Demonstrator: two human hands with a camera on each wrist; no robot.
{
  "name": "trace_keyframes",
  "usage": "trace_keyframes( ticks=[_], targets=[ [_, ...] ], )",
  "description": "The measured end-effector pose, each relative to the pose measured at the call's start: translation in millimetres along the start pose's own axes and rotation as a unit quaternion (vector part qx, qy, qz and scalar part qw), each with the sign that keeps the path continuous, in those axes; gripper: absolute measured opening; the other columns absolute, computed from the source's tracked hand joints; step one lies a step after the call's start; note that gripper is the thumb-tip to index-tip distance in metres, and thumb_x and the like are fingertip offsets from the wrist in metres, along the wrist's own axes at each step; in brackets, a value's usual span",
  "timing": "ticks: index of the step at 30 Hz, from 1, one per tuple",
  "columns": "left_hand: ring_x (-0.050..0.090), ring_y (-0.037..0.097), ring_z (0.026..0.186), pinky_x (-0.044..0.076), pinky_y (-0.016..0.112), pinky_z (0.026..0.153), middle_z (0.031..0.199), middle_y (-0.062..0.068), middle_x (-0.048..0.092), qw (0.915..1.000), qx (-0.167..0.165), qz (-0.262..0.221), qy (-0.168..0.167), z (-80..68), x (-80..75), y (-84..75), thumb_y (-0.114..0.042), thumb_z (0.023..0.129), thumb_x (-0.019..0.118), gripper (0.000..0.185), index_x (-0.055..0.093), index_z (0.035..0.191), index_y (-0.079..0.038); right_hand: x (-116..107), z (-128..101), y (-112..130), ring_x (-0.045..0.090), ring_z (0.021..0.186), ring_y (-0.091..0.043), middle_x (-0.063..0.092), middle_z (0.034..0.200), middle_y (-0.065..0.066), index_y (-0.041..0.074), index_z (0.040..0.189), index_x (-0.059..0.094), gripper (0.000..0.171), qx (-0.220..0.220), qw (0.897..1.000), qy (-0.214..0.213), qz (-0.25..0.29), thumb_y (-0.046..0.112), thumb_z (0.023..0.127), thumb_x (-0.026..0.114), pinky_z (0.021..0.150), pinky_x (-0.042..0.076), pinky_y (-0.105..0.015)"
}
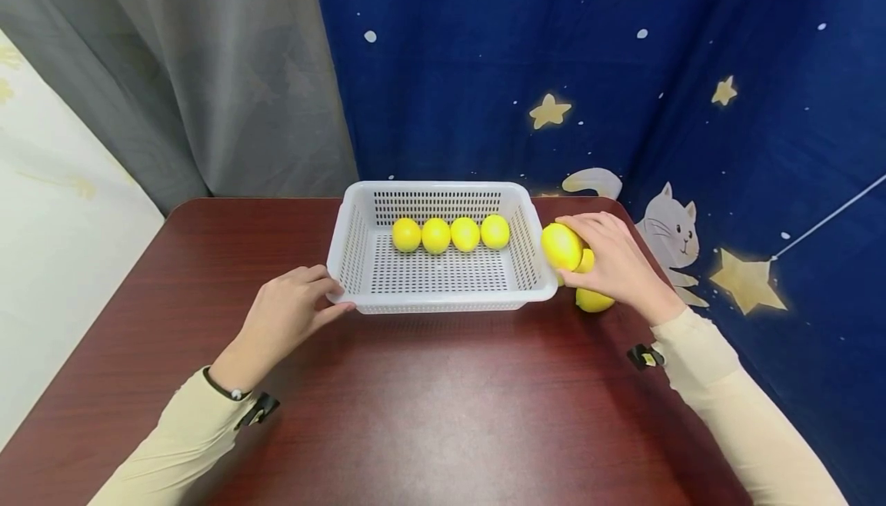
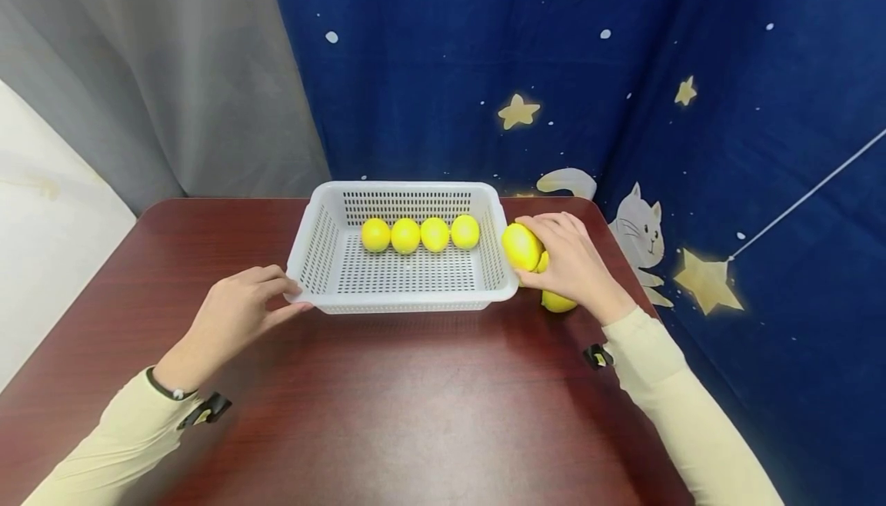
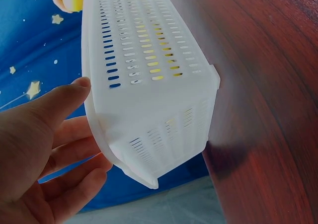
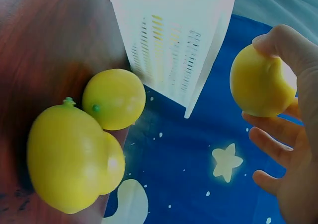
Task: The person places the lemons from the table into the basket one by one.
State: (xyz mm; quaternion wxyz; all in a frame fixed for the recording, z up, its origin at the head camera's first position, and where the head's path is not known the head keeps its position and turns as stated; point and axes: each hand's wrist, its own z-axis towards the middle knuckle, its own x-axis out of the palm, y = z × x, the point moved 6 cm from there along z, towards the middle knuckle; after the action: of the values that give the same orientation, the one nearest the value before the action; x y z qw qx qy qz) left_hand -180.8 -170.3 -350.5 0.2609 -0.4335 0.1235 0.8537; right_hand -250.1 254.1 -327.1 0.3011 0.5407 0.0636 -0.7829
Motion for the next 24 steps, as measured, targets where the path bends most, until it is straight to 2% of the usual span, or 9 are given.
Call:
trace_keyframes(
  ticks=[9, 18, 24],
  targets=[
    [0.052, 0.011, 0.063, 0.047, 0.031, 0.053, 0.075, -0.004, 0.063, 1.0000, 0.001, 0.001, 0.002, -0.5, 0.7, -0.5, -0.036, 0.069, 0.087, 0.028, 0.072, 0.078, -0.014, 1.4, 13.2, 6.5, 0.049, 0.124, -0.028, 0.065, 0.131, -0.007, 0.018, 0.139, 0.055, 0.076, 0.000, 0.999, 0.030, -0.010, 0.033, 0.070, 0.085, 0.108, 0.031, -0.057],
    [0.053, 0.012, 0.063, 0.048, 0.032, 0.053, 0.074, -0.004, 0.063, 1.0000, 0.000, 0.003, 0.003, -0.3, 1.0, 0.1, -0.036, 0.069, 0.086, 0.028, 0.071, 0.078, -0.014, 5.1, 26.7, 12.4, 0.049, 0.124, -0.029, 0.064, 0.132, -0.007, 0.017, 0.139, 0.054, 0.077, -0.007, 0.999, 0.047, -0.012, 0.029, 0.069, 0.086, 0.109, 0.031, -0.058],
    [0.053, 0.011, 0.063, 0.048, 0.032, 0.053, 0.075, -0.004, 0.063, 1.0000, 0.001, 0.000, 0.001, -0.3, 0.9, 0.2, -0.036, 0.069, 0.087, 0.028, 0.072, 0.078, -0.014, 8.6, 37.1, 15.2, 0.050, 0.122, -0.029, 0.065, 0.131, -0.007, 0.016, 0.139, 0.054, 0.078, -0.011, 0.998, 0.054, -0.026, 0.033, 0.070, 0.085, 0.109, 0.032, -0.057]
  ],
)
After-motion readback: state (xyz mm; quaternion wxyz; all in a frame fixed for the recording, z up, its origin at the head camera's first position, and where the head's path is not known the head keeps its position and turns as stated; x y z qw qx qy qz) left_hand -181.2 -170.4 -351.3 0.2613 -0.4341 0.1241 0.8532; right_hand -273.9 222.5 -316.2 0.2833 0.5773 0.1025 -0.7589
